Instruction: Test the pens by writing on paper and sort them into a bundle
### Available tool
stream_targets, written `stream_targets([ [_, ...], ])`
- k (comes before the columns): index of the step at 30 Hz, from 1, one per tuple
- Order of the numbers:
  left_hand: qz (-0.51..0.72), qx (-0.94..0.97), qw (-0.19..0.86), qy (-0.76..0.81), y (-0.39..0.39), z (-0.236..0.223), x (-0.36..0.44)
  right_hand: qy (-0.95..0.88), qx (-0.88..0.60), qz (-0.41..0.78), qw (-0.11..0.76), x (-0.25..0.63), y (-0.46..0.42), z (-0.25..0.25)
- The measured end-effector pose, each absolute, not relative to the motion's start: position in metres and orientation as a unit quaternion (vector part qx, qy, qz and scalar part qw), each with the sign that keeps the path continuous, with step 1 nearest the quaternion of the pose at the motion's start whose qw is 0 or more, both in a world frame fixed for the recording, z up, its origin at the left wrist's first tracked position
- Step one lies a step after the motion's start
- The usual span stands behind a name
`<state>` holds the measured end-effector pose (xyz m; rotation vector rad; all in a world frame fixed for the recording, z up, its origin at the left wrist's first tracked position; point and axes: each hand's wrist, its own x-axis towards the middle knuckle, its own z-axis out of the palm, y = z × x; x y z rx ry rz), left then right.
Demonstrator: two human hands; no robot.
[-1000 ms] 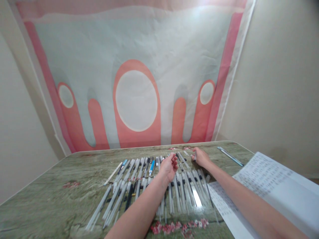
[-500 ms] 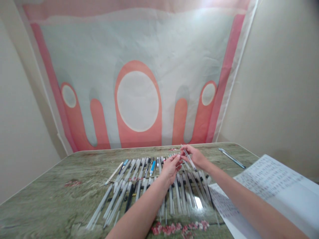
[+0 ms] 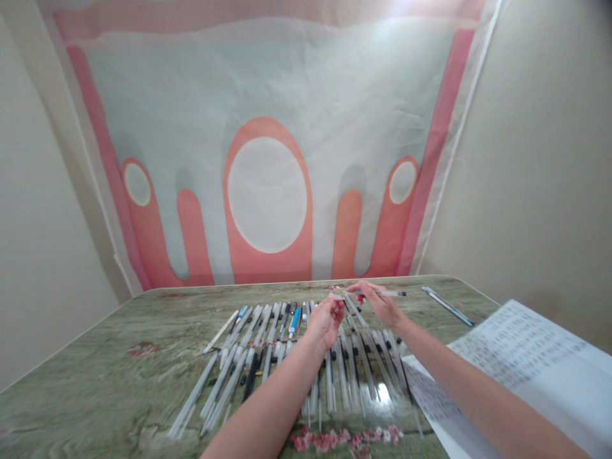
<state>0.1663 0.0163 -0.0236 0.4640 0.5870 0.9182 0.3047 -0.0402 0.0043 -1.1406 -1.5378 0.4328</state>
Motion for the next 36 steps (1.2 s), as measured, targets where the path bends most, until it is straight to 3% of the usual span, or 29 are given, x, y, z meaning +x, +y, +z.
stream_targets([
  [12, 0.452, 0.274, 0.801, 0.281, 0.007, -0.019, 0.169, -0.637, -0.478, 0.2, 0.571, 0.289, -0.037, -0.01],
  [17, 0.459, 0.292, 0.793, 0.274, 0.002, -0.017, 0.17, -0.646, -0.493, 0.104, 0.573, 0.282, -0.036, -0.02],
  [25, 0.456, 0.312, 0.782, 0.289, -0.004, -0.019, 0.175, -0.683, -0.522, -0.021, 0.51, 0.281, -0.038, -0.028],
  [36, 0.598, 0.313, 0.682, 0.282, 0.023, -0.027, 0.164, -0.723, -0.481, -0.044, 0.493, 0.278, -0.046, -0.026],
])
